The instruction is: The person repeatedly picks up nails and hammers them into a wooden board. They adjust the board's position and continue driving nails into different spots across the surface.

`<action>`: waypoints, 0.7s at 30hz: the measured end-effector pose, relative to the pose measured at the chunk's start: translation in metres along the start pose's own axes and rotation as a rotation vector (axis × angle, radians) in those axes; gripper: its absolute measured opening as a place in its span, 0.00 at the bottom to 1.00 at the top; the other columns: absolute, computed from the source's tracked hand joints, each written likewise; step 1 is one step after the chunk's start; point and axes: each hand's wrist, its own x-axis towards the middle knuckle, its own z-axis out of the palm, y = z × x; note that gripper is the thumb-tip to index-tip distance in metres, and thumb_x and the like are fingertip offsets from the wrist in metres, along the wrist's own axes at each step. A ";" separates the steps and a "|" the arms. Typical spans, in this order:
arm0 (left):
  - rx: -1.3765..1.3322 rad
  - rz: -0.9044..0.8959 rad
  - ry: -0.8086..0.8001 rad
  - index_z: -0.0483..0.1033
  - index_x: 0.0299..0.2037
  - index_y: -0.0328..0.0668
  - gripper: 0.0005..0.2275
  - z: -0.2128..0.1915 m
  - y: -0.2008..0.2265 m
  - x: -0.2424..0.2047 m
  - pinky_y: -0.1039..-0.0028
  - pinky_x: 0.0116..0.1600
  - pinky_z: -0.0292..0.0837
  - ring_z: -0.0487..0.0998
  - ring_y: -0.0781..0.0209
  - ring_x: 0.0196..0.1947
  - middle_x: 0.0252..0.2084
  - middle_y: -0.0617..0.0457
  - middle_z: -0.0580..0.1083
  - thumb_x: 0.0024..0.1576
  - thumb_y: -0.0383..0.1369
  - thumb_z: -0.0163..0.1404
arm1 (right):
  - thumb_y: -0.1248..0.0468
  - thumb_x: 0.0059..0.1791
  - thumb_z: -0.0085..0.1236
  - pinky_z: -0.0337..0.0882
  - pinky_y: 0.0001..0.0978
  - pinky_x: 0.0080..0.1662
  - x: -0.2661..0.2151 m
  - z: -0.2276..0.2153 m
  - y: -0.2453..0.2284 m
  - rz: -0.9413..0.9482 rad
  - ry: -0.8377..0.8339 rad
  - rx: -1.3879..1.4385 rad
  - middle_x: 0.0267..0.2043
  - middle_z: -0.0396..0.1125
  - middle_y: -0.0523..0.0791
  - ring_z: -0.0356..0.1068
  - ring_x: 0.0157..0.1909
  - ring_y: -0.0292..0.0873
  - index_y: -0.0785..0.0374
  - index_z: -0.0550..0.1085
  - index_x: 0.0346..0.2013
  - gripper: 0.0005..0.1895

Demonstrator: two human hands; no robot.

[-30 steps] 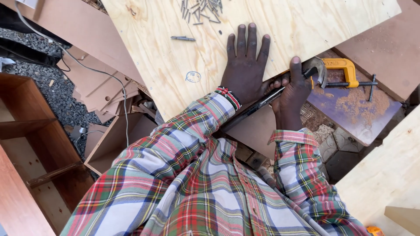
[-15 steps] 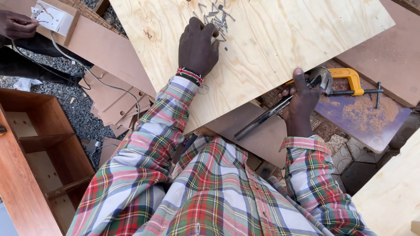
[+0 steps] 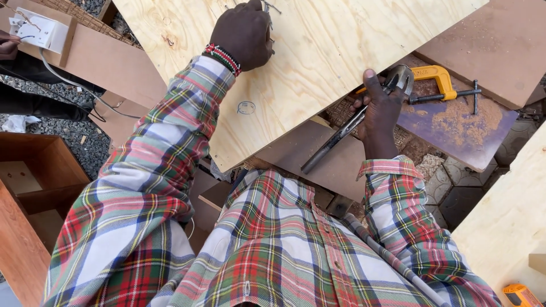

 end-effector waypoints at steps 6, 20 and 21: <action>-0.591 -0.107 -0.094 0.69 0.45 0.48 0.07 -0.067 0.089 -0.029 0.60 0.36 0.69 0.73 0.57 0.31 0.35 0.54 0.75 0.69 0.25 0.55 | 0.55 0.51 0.83 0.75 0.38 0.22 -0.002 0.000 -0.001 0.025 0.025 -0.033 0.25 0.64 0.41 0.66 0.19 0.38 0.57 0.67 0.69 0.40; -1.053 -0.020 -0.029 0.85 0.63 0.47 0.10 -0.027 0.139 -0.070 0.69 0.43 0.71 0.74 0.64 0.36 0.52 0.54 0.81 0.76 0.27 0.54 | 0.52 0.49 0.83 0.74 0.35 0.22 -0.001 0.001 0.003 -0.015 0.032 -0.052 0.26 0.66 0.41 0.65 0.18 0.36 0.56 0.67 0.77 0.46; -1.041 0.007 0.028 0.86 0.62 0.46 0.08 -0.027 0.140 -0.071 0.69 0.46 0.77 0.80 0.63 0.38 0.50 0.53 0.84 0.77 0.29 0.54 | 0.53 0.48 0.84 0.74 0.35 0.21 0.000 0.001 0.003 -0.012 0.034 -0.044 0.26 0.66 0.41 0.64 0.18 0.36 0.56 0.67 0.77 0.47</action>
